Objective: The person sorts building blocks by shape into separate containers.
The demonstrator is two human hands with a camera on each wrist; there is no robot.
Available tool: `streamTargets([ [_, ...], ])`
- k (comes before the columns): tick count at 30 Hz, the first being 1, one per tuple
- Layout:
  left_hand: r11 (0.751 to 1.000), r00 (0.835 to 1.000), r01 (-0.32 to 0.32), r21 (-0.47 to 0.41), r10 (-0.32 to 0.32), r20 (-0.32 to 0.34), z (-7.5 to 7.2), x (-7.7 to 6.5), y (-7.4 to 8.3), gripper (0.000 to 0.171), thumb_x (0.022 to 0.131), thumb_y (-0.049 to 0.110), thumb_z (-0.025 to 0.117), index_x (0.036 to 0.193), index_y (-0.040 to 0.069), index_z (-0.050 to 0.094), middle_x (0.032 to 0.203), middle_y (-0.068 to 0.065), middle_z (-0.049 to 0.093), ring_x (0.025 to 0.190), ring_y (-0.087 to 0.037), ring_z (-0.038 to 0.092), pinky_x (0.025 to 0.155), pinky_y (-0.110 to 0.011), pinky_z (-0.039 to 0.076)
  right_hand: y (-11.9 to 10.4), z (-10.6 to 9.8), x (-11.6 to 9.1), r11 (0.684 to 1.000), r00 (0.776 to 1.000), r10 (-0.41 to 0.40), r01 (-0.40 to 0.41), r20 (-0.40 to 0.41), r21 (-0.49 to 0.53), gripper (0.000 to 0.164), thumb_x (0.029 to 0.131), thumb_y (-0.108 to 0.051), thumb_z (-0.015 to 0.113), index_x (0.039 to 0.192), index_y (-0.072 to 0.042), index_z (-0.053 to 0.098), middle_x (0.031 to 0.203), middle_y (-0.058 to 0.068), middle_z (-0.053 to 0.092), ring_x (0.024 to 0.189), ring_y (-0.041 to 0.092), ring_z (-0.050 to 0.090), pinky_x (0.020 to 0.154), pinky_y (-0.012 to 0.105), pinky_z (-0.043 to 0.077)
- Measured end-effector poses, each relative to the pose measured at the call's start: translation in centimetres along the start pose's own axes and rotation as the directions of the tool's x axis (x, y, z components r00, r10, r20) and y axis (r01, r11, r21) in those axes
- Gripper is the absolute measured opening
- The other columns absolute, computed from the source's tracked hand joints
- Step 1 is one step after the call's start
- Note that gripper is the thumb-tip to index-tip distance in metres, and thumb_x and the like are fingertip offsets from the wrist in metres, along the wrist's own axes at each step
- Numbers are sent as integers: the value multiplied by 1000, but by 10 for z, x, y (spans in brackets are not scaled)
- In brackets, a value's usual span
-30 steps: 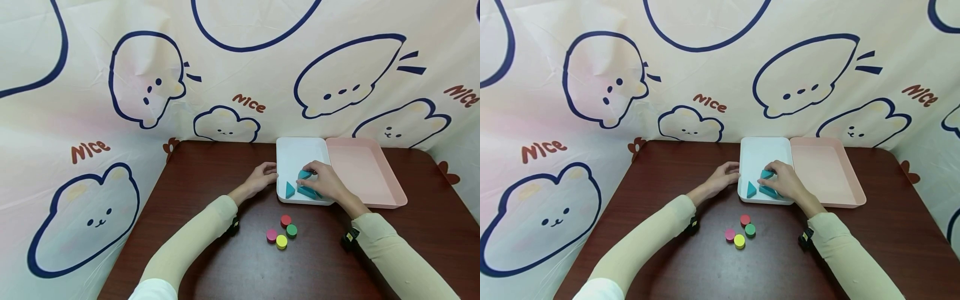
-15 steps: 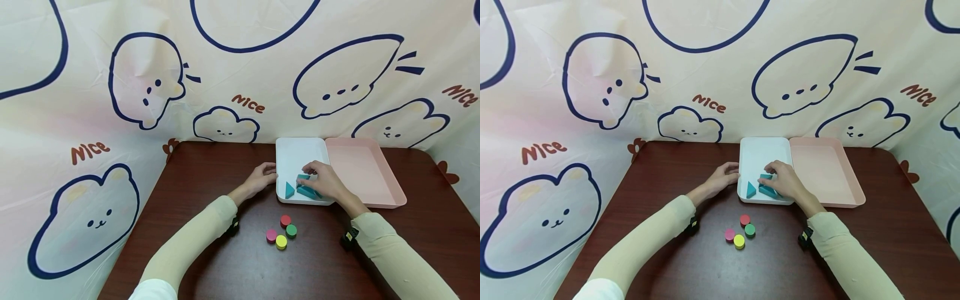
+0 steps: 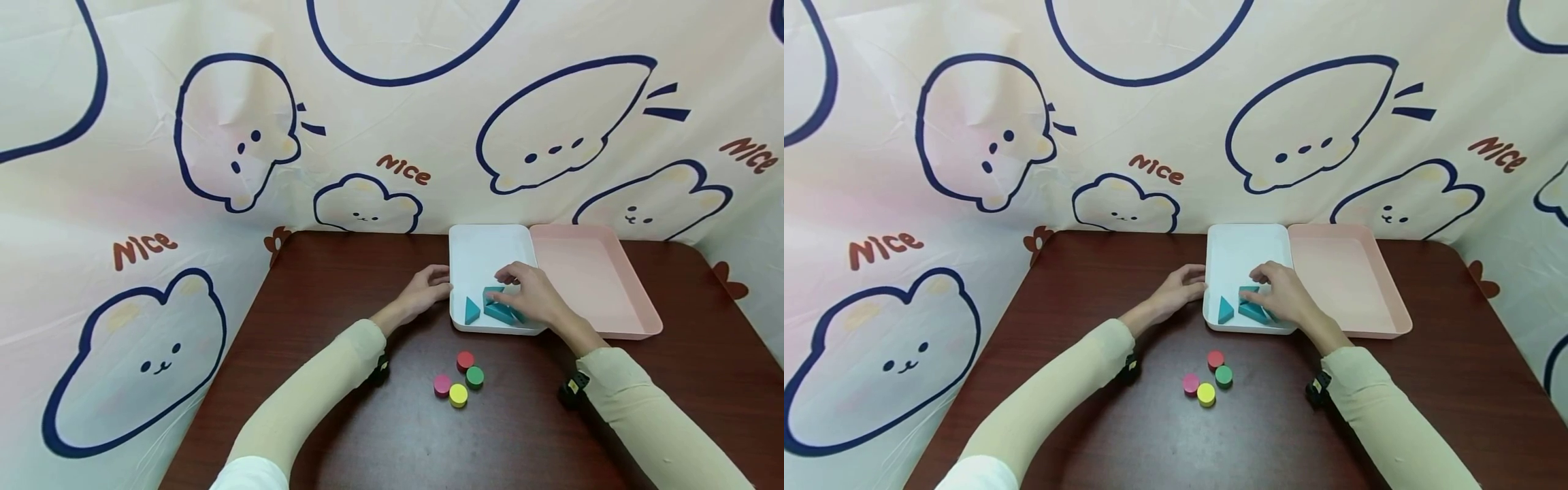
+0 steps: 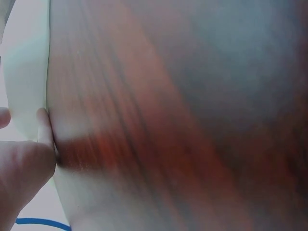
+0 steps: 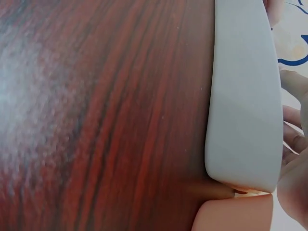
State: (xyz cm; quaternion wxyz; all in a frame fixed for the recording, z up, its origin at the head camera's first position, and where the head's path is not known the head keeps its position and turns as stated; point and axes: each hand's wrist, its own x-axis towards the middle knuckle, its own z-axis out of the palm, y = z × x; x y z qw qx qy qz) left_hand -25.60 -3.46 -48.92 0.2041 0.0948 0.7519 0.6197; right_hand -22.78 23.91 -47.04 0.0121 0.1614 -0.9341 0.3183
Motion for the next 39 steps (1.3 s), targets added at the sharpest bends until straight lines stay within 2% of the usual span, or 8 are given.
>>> streamTargets([
  [4,1000,1000,0,5,0,10,-1,0,1,52,108,17,62,157,8,45,155,-13,53,142,-25,53,112,-41,50,0,-3,-2,1000,1000,8,-8,5,9,47,93,-27,85,129,-1,69,121,17,70,112,36,64,100,56,56],
  [12,999,1000,4,-41,-3,29,-2,1,1,52,108,12,61,157,6,44,156,-15,50,143,-27,51,111,-40,51,1,-7,-7,999,1000,17,-17,4,46,48,93,-29,85,129,-1,68,121,16,69,112,35,63,100,57,55],
  [17,998,999,9,-55,-7,33,-2,1,1,52,108,11,60,157,5,43,157,-15,49,143,-27,52,111,-39,51,1,-10,-11,999,1000,2,-2,-1,51,47,94,-28,85,128,0,68,121,16,69,112,36,63,99,58,55],
  [25,998,999,10,-62,-7,36,-2,0,3,52,108,10,60,157,5,43,157,-16,48,144,-28,51,111,-40,50,0,-16,-15,999,1000,21,-21,9,39,49,93,-29,85,130,-2,68,122,15,69,114,35,63,100,57,56],
  [32,998,1000,4,-58,-2,27,-1,0,3,52,108,9,60,157,5,43,157,-16,48,143,-27,52,111,-39,51,0,-20,-15,999,999,-30,30,-14,-11,50,92,-31,86,128,-1,70,120,16,70,110,35,65,97,57,58],
  [39,1000,999,-26,-17,26,21,-2,-1,3,51,109,10,60,157,5,43,157,-16,47,144,-27,51,111,-40,50,-3,-26,-19,998,998,-59,59,-17,-7,51,92,-33,86,128,-1,70,119,17,70,109,36,66,96,58,57],
])
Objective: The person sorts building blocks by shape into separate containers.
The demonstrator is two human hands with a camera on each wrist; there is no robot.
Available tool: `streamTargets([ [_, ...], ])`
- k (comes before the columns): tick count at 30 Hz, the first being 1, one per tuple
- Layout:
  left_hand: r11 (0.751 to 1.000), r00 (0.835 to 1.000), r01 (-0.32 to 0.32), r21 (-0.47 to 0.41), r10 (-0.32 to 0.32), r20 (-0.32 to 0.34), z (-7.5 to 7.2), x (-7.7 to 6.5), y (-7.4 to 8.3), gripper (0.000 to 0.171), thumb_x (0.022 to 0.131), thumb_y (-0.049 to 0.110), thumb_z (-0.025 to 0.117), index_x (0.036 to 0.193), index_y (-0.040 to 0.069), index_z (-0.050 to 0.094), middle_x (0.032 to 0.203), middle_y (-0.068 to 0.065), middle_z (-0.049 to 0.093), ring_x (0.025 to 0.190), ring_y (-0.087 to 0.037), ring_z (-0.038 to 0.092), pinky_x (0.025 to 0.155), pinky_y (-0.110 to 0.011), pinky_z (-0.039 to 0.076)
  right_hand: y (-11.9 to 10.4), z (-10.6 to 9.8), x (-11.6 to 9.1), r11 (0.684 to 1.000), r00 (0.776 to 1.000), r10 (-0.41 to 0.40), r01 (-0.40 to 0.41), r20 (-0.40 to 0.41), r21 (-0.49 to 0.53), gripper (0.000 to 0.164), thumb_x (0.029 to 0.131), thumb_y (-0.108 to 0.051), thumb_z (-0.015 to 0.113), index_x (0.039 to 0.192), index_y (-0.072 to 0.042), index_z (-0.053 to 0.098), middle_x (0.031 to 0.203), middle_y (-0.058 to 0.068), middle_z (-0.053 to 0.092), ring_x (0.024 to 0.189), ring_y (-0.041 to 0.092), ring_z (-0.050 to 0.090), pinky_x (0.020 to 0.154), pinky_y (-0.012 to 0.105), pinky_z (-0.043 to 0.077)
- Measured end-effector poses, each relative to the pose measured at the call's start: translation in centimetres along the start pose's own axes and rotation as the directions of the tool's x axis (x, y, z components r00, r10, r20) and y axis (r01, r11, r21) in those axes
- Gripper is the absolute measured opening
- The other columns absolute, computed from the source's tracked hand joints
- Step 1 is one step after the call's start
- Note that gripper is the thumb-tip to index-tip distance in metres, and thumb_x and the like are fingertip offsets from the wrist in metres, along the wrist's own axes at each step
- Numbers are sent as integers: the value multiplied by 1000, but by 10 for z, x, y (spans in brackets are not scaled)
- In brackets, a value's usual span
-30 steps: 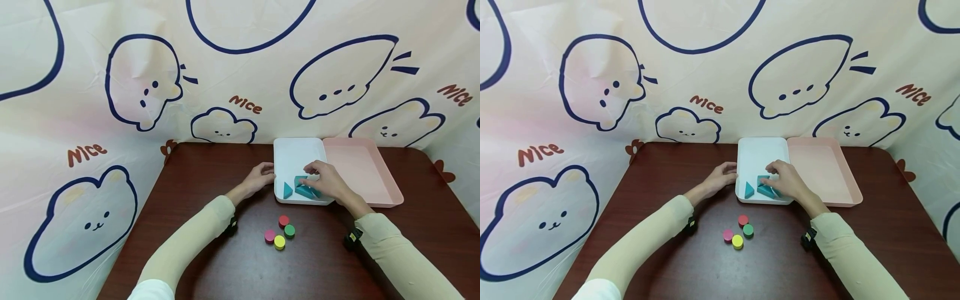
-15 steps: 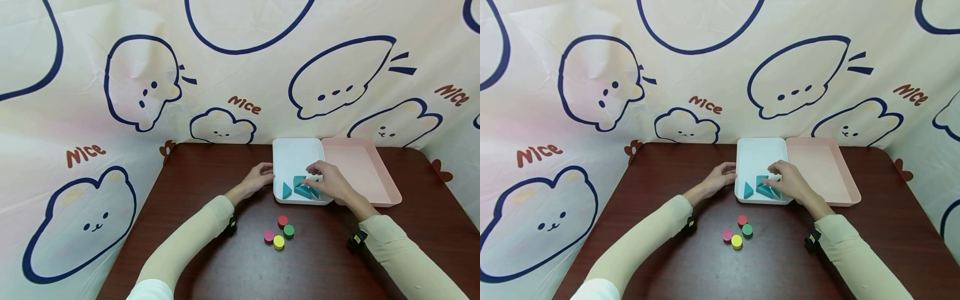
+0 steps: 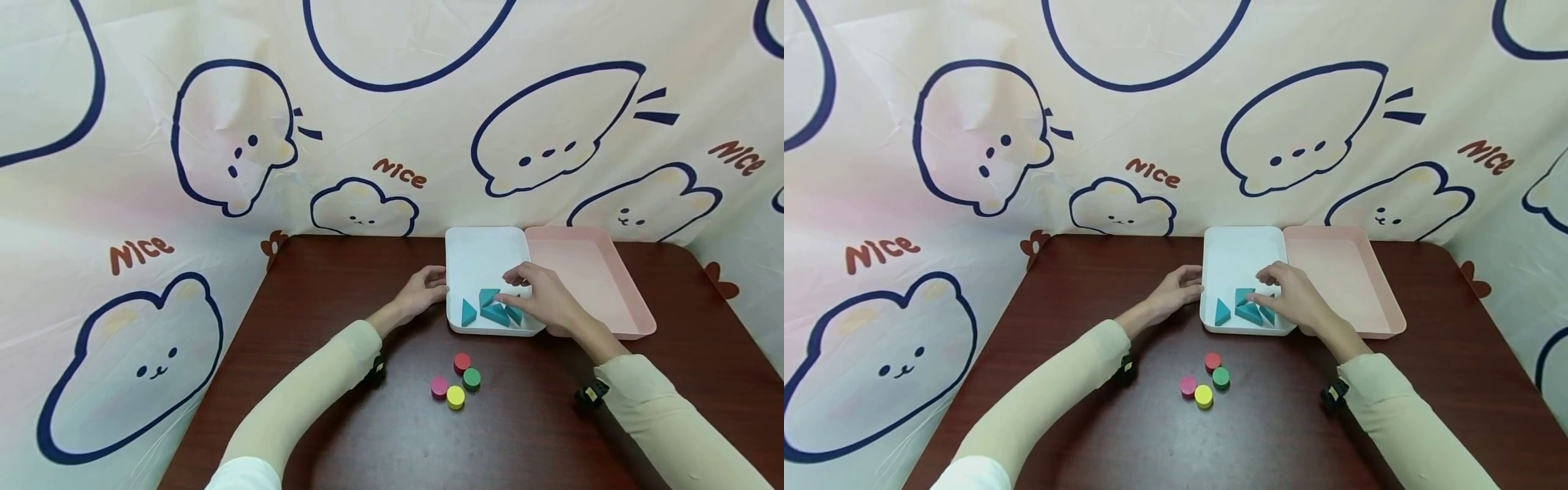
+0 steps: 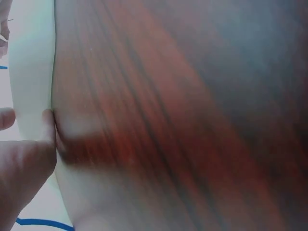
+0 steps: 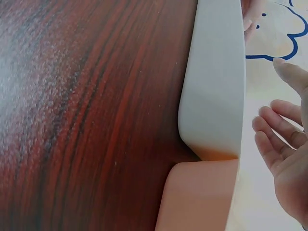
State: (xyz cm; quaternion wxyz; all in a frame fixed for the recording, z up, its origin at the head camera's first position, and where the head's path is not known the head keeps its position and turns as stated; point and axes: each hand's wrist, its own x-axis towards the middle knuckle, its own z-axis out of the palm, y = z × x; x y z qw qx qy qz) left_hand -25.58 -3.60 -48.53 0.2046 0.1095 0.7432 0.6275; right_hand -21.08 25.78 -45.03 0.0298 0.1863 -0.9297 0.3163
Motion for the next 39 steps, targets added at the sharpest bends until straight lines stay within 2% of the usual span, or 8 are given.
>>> streamTargets([
  [6,998,999,-36,60,35,17,-4,0,5,53,109,12,59,158,3,41,155,-18,50,143,-30,53,112,-41,49,-2,-4,-5,1000,1000,13,-13,4,-1,53,93,-37,85,129,-1,70,120,16,70,111,35,65,97,57,57],
  [13,999,1000,-14,46,14,8,-15,-5,20,58,108,16,63,160,2,39,156,-18,47,138,-30,56,107,-39,54,-4,-11,-8,999,1000,26,-26,11,-20,57,92,-38,85,132,-1,68,123,17,70,113,38,65,98,58,57],
  [16,994,999,-38,106,38,0,-17,-10,24,60,108,19,65,159,2,41,157,-17,48,140,-29,55,107,-40,54,-3,-14,-12,999,1000,25,-25,8,-33,58,93,-39,85,133,-1,68,123,18,70,113,38,65,98,58,57],
  [19,972,996,-90,219,94,-5,-16,-16,29,58,107,22,66,158,3,44,156,-15,51,141,-28,54,111,-42,51,-1,-19,-16,999,1000,5,-5,-9,-35,57,93,-39,84,132,0,68,123,18,70,112,39,66,97,59,56],
  [22,931,990,-132,341,143,-8,-14,-22,32,56,107,25,66,155,5,48,153,-11,54,141,-26,54,114,-41,48,0,-22,-19,999,999,-16,15,-32,-37,55,94,-37,84,131,1,68,122,19,70,111,40,66,97,60,56],
  [25,899,984,-165,406,176,10,-12,-29,34,54,107,25,67,154,7,49,153,-11,55,141,-24,54,114,-40,48,1,-24,-22,999,998,-28,26,-56,-42,54,94,-36,84,130,1,68,122,19,71,110,40,66,96,60,56],
  [33,853,968,-251,458,237,89,-5,-42,44,57,104,21,70,154,5,48,153,-12,55,140,-27,54,114,-38,48,1,-27,-28,999,995,-34,30,-99,-38,55,94,-38,83,130,0,67,123,18,70,111,39,67,96,61,56],
  [39,803,947,-320,503,255,195,0,-50,50,57,103,24,72,153,6,50,153,-10,55,140,-30,55,115,-38,47,2,-35,-34,1000,993,7,-6,-116,5,57,94,-37,83,134,-1,65,126,17,68,114,37,64,99,62,54],
])
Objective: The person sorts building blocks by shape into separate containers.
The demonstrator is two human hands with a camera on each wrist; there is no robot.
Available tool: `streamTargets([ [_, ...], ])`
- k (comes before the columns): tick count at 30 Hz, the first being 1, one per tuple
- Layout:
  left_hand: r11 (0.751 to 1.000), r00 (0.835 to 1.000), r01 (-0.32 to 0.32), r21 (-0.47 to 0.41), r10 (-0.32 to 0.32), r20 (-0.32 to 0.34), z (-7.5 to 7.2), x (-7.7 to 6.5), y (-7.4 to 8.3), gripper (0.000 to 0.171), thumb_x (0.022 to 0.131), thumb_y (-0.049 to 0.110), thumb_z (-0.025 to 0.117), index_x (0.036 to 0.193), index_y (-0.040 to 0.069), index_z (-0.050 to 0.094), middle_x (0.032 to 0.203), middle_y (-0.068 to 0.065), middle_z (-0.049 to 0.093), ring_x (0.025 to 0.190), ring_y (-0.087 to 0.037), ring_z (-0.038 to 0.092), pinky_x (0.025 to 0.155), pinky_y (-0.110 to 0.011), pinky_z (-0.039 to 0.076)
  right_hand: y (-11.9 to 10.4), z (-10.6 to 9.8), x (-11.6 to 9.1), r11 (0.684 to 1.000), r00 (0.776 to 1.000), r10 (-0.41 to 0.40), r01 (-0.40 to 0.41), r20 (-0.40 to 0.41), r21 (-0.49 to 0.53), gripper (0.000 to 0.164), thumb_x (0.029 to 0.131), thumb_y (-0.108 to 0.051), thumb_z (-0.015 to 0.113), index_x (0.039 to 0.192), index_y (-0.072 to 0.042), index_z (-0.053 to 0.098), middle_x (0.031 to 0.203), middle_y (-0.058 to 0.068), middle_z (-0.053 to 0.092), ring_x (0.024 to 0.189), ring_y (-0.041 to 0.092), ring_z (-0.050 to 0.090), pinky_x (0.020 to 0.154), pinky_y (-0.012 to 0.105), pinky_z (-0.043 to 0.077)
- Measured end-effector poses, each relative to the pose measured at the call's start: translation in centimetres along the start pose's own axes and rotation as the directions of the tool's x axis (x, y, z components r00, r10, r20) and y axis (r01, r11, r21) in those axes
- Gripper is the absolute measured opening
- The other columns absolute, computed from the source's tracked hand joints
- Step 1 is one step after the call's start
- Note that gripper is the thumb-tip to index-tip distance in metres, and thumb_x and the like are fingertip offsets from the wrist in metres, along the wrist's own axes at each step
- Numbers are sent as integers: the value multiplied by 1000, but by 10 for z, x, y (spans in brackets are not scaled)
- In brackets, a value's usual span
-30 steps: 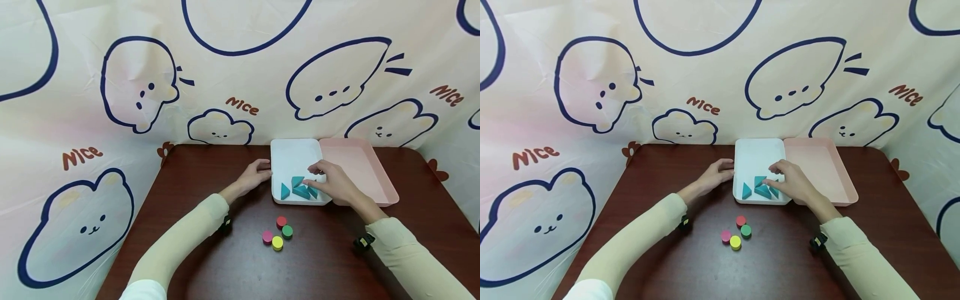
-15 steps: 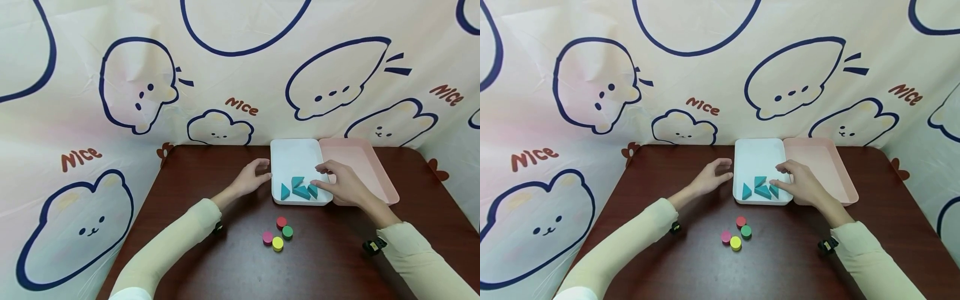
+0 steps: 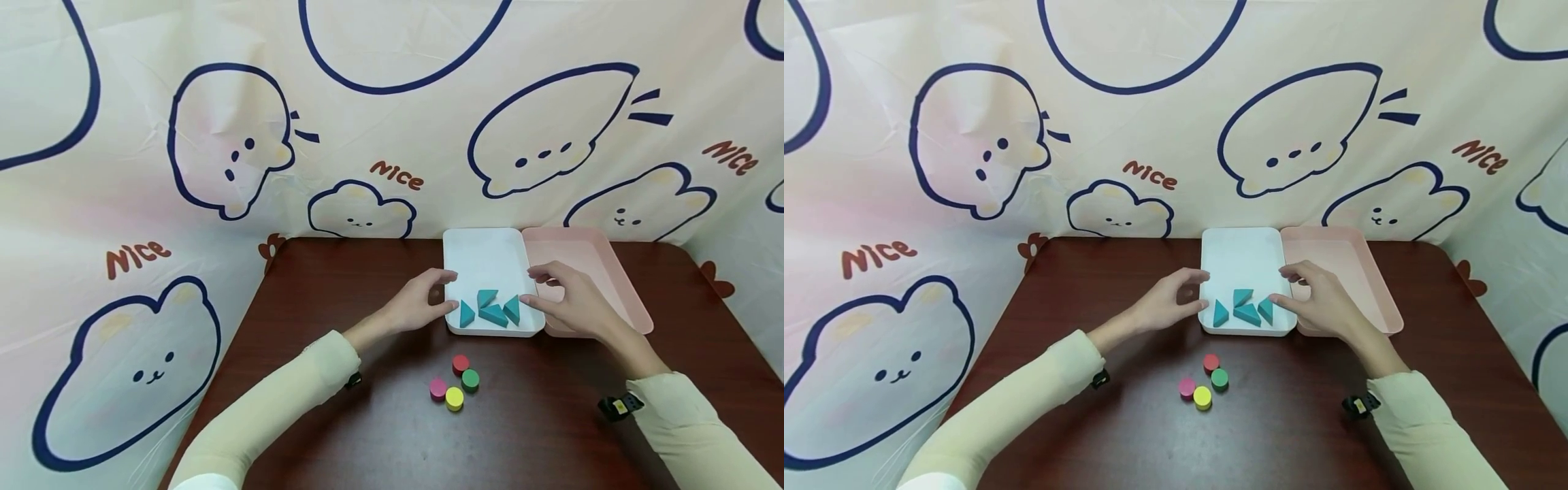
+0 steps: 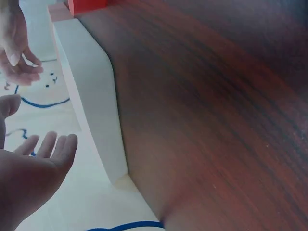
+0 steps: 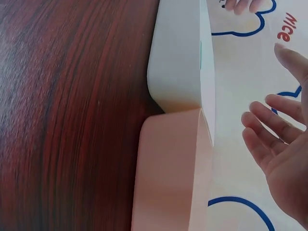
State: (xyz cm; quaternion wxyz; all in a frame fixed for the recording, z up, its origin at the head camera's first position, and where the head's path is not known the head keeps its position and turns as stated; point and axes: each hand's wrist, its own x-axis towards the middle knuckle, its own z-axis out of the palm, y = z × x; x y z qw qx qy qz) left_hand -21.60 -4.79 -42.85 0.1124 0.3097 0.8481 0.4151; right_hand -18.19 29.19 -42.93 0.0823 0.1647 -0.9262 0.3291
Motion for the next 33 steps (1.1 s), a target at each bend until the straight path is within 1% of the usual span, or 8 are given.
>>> streamTargets([
  [6,996,994,-83,40,80,80,4,-6,7,56,102,24,75,150,5,54,149,-9,59,136,-30,57,112,-43,49,8,-14,-7,996,996,81,-82,28,41,65,95,-44,80,141,-3,60,136,18,64,121,36,59,104,63,49],
  [15,982,970,-187,31,179,166,12,-17,12,48,100,18,77,141,1,61,137,-14,66,126,-28,62,102,-45,56,26,-44,-13,980,979,201,-201,41,5,72,98,-51,74,148,-4,54,144,23,57,128,45,54,106,71,45],
  [20,978,958,-200,67,181,221,17,-23,14,45,99,21,78,137,2,63,132,-13,68,123,-24,64,103,-39,56,37,-60,-18,959,958,282,-283,57,8,80,99,-56,70,156,-6,46,150,26,53,132,50,52,104,74,45],
  [24,980,952,-184,72,159,263,21,-28,16,45,99,18,78,138,2,63,131,-13,68,122,-26,65,103,-37,56,46,-71,-22,950,949,310,-312,60,13,82,101,-55,68,160,-5,41,150,27,52,132,50,52,103,73,46],
  [27,979,947,-184,85,154,281,24,-31,14,44,98,16,79,137,3,64,129,-11,69,120,-24,65,104,-34,55,54,-79,-25,950,949,312,-313,47,6,80,102,-54,66,159,-5,41,148,27,54,128,47,54,101,43,55],
  [29,978,945,-186,90,153,289,25,-32,13,43,98,16,79,137,3,65,129,-11,69,119,-22,66,104,-32,55,60,-84,-27,948,947,318,-318,36,4,77,103,-53,66,158,-4,42,147,27,54,127,45,54,90,21,51],
  [31,976,943,-193,101,156,295,27,-34,12,43,99,17,78,137,3,65,129,-10,69,118,-18,67,103,-30,54,66,-87,-29,942,942,335,-335,27,3,76,103,-54,65,157,-5,43,147,26,54,127,44,53,79,13,40],
  [33,975,942,-194,106,155,298,29,-35,11,44,100,19,77,138,3,65,130,-9,69,118,-16,67,103,-29,54,73,-89,-30,938,938,347,-347,22,8,75,103,-53,64,157,-5,43,148,27,52,128,45,51,79,17,40],
])
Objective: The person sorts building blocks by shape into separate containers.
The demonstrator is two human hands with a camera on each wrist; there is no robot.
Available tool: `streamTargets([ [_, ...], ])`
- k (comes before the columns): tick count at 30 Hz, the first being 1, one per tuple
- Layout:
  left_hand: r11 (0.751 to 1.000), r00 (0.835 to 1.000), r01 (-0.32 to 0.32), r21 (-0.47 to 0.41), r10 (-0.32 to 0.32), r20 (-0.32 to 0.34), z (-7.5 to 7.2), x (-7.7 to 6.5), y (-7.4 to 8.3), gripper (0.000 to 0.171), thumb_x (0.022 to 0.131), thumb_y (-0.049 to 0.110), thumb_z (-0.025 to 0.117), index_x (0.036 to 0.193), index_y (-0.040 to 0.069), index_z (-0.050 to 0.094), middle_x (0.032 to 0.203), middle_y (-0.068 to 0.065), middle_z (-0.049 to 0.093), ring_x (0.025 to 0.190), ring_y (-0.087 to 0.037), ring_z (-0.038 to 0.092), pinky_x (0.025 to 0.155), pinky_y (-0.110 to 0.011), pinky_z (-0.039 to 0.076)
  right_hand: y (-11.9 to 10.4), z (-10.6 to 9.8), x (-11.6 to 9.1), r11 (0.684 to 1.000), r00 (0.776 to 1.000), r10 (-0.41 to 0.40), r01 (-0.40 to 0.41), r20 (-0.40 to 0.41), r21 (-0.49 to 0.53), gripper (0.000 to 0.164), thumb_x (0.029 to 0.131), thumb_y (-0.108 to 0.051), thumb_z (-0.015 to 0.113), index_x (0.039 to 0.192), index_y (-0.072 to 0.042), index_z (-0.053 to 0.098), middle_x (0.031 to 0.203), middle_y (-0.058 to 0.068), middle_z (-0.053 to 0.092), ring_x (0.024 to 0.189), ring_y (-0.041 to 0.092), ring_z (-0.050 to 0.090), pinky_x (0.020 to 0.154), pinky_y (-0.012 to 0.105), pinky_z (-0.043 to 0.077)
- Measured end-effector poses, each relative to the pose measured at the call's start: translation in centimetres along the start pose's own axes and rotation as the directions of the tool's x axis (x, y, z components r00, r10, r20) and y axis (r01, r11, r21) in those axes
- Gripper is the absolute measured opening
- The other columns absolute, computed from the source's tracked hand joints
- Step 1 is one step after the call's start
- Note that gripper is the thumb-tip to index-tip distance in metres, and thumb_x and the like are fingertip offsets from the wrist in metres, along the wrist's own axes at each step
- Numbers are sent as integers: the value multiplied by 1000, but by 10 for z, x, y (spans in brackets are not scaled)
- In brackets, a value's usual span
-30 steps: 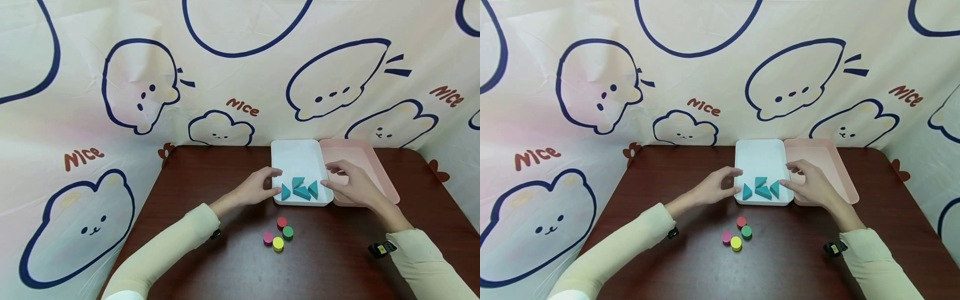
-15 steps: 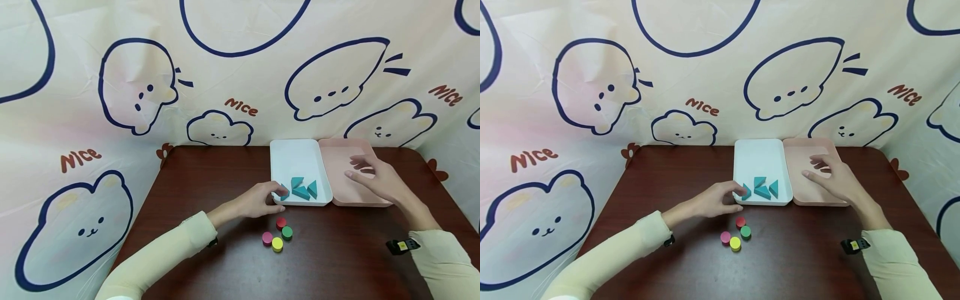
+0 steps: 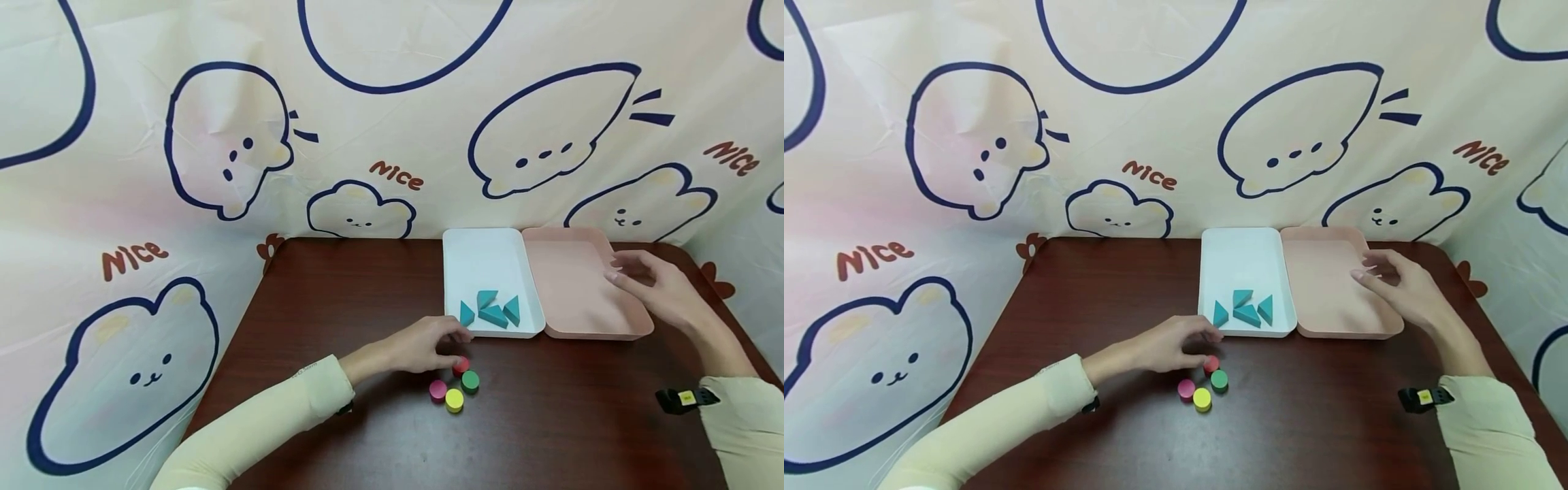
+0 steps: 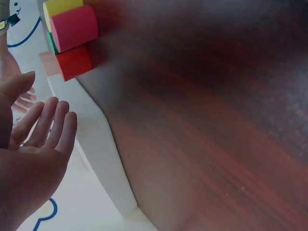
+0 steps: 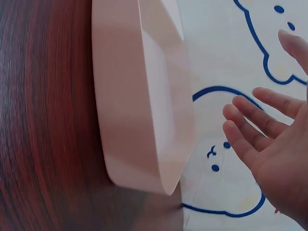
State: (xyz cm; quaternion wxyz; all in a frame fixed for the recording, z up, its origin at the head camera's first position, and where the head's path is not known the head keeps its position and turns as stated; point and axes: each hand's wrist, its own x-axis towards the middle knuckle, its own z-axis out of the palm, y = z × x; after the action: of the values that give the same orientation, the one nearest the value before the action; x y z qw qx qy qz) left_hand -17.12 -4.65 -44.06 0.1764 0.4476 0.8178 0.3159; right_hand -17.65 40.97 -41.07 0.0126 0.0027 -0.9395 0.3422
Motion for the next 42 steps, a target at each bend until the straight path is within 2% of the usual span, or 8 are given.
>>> streamTargets([
  [4,999,1000,5,35,-5,3,4,-1,-1,43,101,21,76,140,5,65,130,-5,69,117,-13,65,103,-26,53,13,-4,2,1000,1000,18,-18,-10,6,75,103,-53,65,156,-4,44,147,29,51,127,45,50,77,18,41],
  [8,998,1000,6,58,-6,4,8,-2,-2,41,101,20,75,139,6,66,128,-3,67,111,-14,64,99,-24,53,24,-6,3,1000,999,29,-29,-16,6,76,102,-51,67,155,-3,43,147,29,52,120,31,52,73,10,40],
  [10,998,1000,6,57,-6,4,9,-2,-3,40,101,19,75,138,6,66,127,-3,67,109,-13,64,98,-23,54,29,-7,4,999,999,40,-39,-15,9,76,103,-51,66,156,-2,41,149,29,50,122,33,51,81,22,51],
  [12,999,1000,9,50,-9,4,10,-2,-4,40,101,18,75,137,6,67,126,-3,67,110,-13,64,98,-22,53,34,-6,5,998,998,52,-52,-19,20,77,104,-51,64,158,-1,39,151,30,47,126,40,49,92,44,56],
  [14,999,1000,9,48,-9,4,11,-2,-5,39,101,18,75,137,6,67,126,-3,68,111,-12,65,98,-21,53,39,-4,5,997,998,68,-67,-16,41,79,105,-52,62,159,0,37,153,32,45,132,50,44,97,68,49],
  [16,999,1000,9,51,-9,4,13,-1,-7,38,100,17,75,136,7,68,125,-1,68,110,-11,65,98,-20,53,45,-2,6,995,997,81,-80,-11,60,81,105,-51,61,160,2,35,154,34,42,134,54,41,99,79,40],
  [26,1000,1000,18,24,-18,3,19,-1,-9,33,100,16,76,131,6,70,121,-1,68,108,-9,66,96,-19,53,63,8,6,992,993,112,-110,-28,68,81,106,-52,59,159,4,36,152,35,44,131,51,43,92,70,45],
  [42,1000,1000,11,29,-12,18,24,1,-10,28,99,15,76,126,9,71,119,4,68,100,-8,62,90,-17,53,72,10,7,953,973,215,-228,88,200,90,108,-61,46,164,6,22,160,41,27,138,61,35,105,84,30],
])
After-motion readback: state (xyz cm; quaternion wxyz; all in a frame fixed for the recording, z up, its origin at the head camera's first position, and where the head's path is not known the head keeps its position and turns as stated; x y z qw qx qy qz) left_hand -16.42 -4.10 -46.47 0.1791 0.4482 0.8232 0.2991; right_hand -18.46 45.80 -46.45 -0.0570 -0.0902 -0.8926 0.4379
